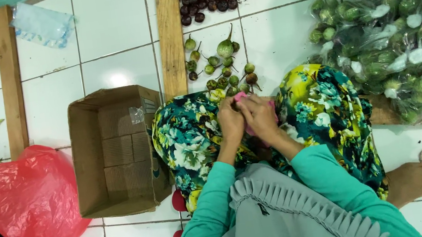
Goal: Sorting and cleaning small eggplants by wiping them with a cloth and organizing them.
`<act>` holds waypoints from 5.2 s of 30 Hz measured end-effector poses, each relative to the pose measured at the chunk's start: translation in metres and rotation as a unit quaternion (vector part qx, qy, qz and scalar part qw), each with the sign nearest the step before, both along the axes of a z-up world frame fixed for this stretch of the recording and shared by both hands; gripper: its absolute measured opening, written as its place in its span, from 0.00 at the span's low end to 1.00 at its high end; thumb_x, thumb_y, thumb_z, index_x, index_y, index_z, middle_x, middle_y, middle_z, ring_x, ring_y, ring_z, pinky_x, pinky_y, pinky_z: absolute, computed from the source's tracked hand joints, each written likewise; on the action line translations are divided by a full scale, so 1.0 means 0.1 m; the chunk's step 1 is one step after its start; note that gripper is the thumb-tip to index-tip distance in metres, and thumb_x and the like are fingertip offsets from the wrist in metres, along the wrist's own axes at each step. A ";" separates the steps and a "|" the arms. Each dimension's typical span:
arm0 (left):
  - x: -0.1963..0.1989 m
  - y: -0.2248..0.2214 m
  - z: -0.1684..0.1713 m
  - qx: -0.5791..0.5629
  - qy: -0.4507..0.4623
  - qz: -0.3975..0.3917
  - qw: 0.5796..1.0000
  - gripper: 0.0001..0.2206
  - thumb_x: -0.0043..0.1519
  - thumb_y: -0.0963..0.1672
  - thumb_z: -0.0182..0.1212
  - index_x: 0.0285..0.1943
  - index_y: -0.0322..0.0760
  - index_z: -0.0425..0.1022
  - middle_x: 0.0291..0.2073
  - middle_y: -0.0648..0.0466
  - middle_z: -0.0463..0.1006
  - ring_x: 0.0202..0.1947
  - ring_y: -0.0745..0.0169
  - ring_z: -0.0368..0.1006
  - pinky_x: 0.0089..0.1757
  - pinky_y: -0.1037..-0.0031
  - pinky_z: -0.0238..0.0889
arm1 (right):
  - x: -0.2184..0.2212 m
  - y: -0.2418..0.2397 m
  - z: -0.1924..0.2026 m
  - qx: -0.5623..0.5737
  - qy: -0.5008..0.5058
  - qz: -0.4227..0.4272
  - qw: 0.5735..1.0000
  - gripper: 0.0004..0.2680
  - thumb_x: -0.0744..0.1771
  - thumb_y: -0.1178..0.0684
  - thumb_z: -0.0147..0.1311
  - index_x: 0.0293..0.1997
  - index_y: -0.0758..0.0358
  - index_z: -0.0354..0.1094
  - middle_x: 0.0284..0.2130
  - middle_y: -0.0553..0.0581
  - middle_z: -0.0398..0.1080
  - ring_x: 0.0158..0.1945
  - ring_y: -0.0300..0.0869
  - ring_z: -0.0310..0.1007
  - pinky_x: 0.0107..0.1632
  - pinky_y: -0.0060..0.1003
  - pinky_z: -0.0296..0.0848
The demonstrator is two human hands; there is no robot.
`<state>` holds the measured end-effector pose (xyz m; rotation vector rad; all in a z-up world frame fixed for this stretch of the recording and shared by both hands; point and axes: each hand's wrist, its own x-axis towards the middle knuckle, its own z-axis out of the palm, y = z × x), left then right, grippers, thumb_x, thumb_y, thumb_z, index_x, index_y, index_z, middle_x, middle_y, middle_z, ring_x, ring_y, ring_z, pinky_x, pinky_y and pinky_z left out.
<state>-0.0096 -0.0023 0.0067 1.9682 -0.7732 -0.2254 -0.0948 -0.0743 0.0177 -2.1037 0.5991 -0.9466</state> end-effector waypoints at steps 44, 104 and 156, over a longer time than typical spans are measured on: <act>0.42 0.18 -0.36 -0.207 0.551 0.006 0.808 0.16 0.70 0.48 0.58 0.62 0.34 0.71 0.43 0.57 0.78 0.41 0.68 0.72 0.41 0.75 0.65 | 0.02 -0.07 0.05 0.127 0.028 0.003 0.991 0.10 0.70 0.54 0.55 0.54 0.70 0.72 0.41 0.65 0.71 0.41 0.56 0.74 0.44 0.44 0.72; 2.31 -0.71 -0.96 0.234 -0.104 0.157 0.954 0.18 0.60 0.45 0.69 0.58 0.45 0.72 0.50 0.46 0.78 0.59 0.42 0.66 0.60 0.49 0.51 | 0.10 -0.55 -0.40 0.277 0.106 -0.045 0.954 0.12 0.70 0.53 0.53 0.56 0.69 0.70 0.32 0.63 0.67 0.34 0.50 0.68 0.40 0.41 0.68; -1.02 -3.46 1.43 -0.052 0.109 -0.359 0.926 0.15 0.65 0.44 0.62 0.60 0.35 0.76 0.44 0.48 0.84 0.44 0.59 0.81 0.45 0.70 0.72 | -2.07 -4.60 2.36 -0.296 0.092 -0.389 0.868 0.02 0.69 0.53 0.64 0.46 0.51 0.78 0.52 0.49 0.72 0.60 0.47 0.64 0.60 0.47 0.58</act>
